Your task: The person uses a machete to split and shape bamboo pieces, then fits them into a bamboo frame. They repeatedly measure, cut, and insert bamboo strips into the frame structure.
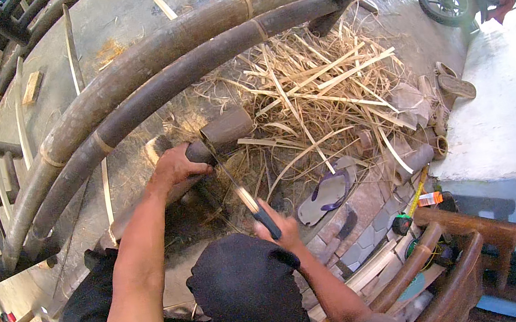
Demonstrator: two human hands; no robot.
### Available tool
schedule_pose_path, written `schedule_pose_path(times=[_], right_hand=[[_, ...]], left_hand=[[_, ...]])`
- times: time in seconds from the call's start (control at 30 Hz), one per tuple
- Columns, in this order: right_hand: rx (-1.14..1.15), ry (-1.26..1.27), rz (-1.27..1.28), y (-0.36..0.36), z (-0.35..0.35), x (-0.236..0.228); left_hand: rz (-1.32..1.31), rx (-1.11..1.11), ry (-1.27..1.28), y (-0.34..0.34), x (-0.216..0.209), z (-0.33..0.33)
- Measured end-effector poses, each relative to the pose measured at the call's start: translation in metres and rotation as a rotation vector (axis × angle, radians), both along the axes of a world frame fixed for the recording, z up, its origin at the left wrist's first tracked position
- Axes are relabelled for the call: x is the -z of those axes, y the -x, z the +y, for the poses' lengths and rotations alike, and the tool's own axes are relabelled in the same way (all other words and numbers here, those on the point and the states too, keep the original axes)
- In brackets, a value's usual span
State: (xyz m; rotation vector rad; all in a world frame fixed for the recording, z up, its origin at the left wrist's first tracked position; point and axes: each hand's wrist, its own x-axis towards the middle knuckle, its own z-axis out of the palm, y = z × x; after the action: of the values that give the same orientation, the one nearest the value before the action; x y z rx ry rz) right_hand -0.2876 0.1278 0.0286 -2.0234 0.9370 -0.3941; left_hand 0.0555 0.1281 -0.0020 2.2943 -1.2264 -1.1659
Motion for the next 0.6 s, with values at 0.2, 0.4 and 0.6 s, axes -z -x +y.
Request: schedule_pose_path(times=[0.2, 0.4, 0.6], right_hand=[[-0.033, 0.031, -0.045, 0.087, 0.029, -0.009], [-0.018, -0.060, -0.026, 0.082, 0.025, -0.028], [0.029, -0.057, -0.150, 0.111, 0.034, -0.055]], left_hand=[[-0.129, 0.023, -0.015, 0.006, -0.001, 0.003], [-0.026, 0.018, 0.038, 0.007, -0.012, 0.004], [-0.666, -0.017, 0.248, 0.056, -0.017, 0.032]])
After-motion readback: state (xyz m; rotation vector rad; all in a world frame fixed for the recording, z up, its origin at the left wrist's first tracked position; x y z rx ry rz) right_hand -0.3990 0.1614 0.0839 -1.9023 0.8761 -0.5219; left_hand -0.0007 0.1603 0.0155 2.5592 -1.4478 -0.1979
